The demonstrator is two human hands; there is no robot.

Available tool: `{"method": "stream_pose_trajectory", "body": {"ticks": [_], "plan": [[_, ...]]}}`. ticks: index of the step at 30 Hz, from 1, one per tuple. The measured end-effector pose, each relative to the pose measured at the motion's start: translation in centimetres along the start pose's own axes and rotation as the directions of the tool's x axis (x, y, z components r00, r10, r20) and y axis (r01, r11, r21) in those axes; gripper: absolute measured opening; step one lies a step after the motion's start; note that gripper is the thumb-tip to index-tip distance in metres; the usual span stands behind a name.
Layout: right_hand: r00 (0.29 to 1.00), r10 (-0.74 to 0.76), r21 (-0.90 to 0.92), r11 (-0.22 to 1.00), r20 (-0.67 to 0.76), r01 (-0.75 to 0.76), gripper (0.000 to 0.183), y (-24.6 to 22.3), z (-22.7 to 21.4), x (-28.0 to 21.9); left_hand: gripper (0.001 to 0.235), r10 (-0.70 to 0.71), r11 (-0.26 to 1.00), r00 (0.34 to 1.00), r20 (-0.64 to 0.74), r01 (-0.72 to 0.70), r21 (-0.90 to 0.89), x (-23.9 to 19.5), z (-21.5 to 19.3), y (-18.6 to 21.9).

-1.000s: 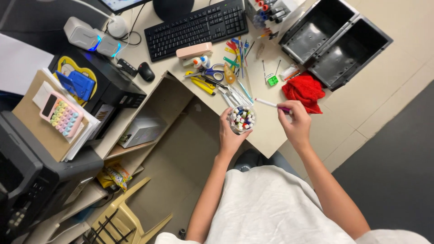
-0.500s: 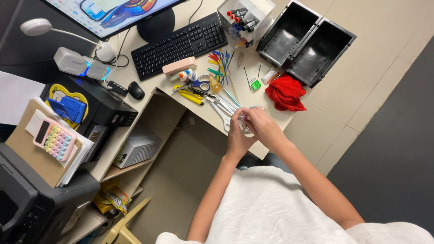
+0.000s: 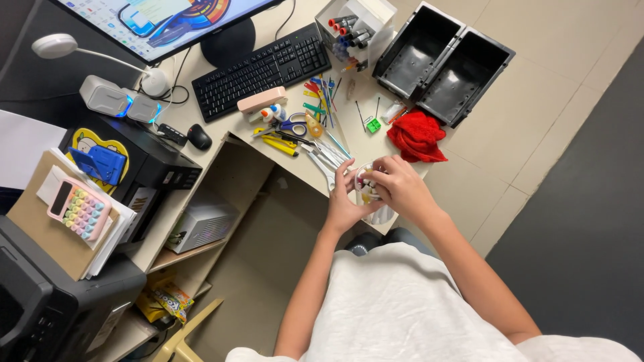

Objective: The person wipes a blue plastic object and a pink calculator with a red cloth. Then the person picks up a clear plastic cup and places several colored markers into it, organizing them on the desk.

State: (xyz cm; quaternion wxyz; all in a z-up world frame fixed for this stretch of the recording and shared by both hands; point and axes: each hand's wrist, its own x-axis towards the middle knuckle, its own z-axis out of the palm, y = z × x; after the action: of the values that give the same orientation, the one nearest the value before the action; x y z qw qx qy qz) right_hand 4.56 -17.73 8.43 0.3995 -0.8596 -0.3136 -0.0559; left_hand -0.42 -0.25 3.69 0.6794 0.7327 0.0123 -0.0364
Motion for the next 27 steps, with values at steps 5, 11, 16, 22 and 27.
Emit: {"method": "stream_pose_trajectory", "body": {"ticks": [5, 11, 16, 22, 27], "plan": [[0.999, 0.022, -0.116, 0.993, 0.049, -0.016, 0.024, -0.7, -0.6, 0.2, 0.100, 0.066, 0.995, 0.996, 0.065, -0.070, 0.068, -0.7, -0.3, -0.1], [0.991, 0.051, -0.214, 0.977, 0.126, -0.023, 0.024, 0.4, -0.3, -0.6, 0.101, -0.004, 0.973, 0.985, 0.175, -0.037, 0.228, -0.4, -1.2, 0.3], [0.980, 0.135, 0.084, 0.985, 0.148, -0.149, 0.061, 3.3, 1.5, -2.3, 0.108, -0.017, 0.850, 0.993, 0.121, -0.049, 0.524, 0.4, -0.2, -0.4], [0.913, 0.360, 0.333, 0.851, 0.192, -0.405, 0.080, 7.9, 7.1, -4.7, 0.113, 0.056, 0.810, 0.987, 0.148, -0.132, 0.572, 1.2, 1.1, -3.1], [0.554, 0.772, 0.301, 0.473, 0.312, -0.828, 0.073, 9.3, 6.6, -3.0, 0.121, 0.080, 0.751, 0.990, 0.119, -0.138, 0.645, 1.2, 0.7, -4.0]]}}
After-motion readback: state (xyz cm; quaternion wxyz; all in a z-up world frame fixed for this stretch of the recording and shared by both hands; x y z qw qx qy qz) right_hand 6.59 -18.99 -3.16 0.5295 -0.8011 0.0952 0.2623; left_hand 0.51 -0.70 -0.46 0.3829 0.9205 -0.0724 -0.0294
